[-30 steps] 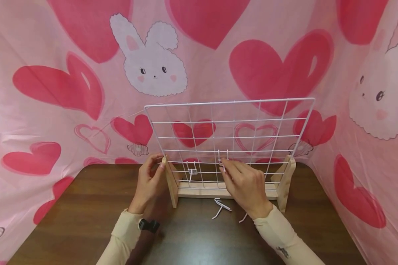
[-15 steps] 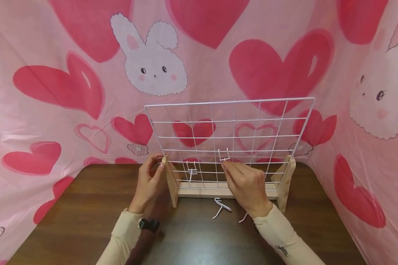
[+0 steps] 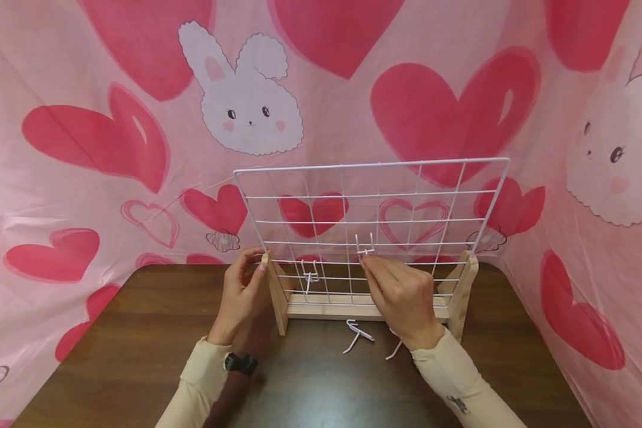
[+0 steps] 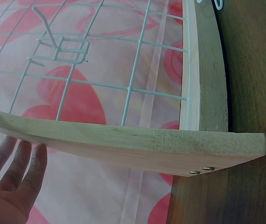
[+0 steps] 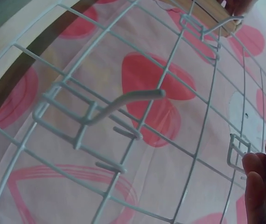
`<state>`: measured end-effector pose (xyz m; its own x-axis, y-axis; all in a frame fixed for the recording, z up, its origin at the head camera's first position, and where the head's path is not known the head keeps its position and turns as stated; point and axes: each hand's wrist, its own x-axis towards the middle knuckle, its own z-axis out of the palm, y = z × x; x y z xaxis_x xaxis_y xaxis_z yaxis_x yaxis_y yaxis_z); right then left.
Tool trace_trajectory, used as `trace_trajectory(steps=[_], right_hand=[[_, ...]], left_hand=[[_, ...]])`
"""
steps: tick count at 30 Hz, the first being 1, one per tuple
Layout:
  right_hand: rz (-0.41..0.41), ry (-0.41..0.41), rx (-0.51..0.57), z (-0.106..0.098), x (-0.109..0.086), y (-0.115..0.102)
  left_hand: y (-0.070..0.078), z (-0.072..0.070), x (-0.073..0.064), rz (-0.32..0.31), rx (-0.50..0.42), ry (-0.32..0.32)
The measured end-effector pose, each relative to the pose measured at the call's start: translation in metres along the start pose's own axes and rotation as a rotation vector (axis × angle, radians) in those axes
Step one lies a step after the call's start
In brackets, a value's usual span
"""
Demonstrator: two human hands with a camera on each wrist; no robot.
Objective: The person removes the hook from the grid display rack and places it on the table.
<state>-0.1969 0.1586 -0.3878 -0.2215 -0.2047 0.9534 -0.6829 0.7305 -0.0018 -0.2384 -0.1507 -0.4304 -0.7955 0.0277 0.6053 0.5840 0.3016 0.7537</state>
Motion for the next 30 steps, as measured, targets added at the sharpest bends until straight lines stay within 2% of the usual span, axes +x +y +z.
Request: trace_trajectory(steps=[6,14,22,30], right_hand=[[-0.029,0.025,0.012,-0.003,0.002,-0.004],[-0.068,0.017,0.008,-0.003,0.0,-0.013],[-0.093,-0.01,0.011,0.004,-0.006,-0.022],[-0.081,-0.051,0.03,0.01,-0.013,-0.026]], left_hand=[[0.001,0.0,0.0,-0.005,0.004,0.001],[0.0,0.0,0.0,-0.005,0.004,-0.002],[-0.001,0.0,0.001,-0.012,0.001,-0.001],[0.0,0.0,0.001,-0.006,-0.003,0.0]])
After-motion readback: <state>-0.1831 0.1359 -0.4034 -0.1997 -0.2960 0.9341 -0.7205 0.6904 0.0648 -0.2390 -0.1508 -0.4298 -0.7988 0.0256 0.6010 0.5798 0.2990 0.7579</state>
